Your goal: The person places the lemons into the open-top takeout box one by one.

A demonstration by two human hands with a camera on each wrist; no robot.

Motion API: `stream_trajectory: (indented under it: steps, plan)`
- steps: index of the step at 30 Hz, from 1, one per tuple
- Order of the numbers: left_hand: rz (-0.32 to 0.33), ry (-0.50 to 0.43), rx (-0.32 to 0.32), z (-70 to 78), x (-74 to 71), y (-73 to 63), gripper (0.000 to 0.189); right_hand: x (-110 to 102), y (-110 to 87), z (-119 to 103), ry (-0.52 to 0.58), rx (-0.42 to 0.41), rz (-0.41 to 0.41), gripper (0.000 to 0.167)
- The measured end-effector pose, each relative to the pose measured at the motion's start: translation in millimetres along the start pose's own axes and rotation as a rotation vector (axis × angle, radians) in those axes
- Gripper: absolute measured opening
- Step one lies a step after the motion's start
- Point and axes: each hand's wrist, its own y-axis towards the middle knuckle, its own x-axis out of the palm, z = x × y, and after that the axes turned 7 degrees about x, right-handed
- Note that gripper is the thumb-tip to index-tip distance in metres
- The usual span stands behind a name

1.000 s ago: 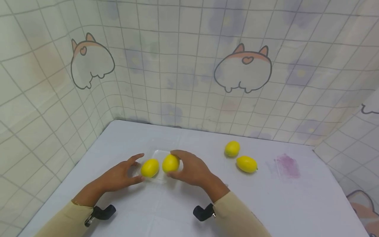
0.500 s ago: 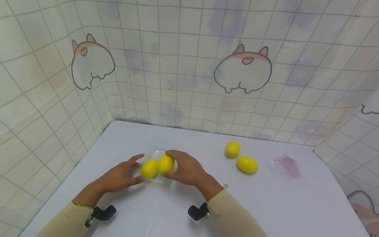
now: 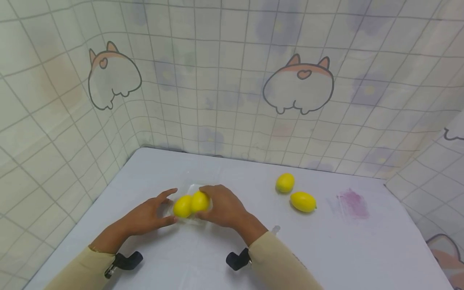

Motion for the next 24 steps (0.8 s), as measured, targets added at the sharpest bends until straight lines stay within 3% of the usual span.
stream_trajectory:
  steps: [24]
  plan:
    - [0.004, 0.02, -0.023, 3.1, 0.5, -0.4, 0.093, 6.9, 4.2, -2.5, -0.104, 0.049, -0.029, 0.071]
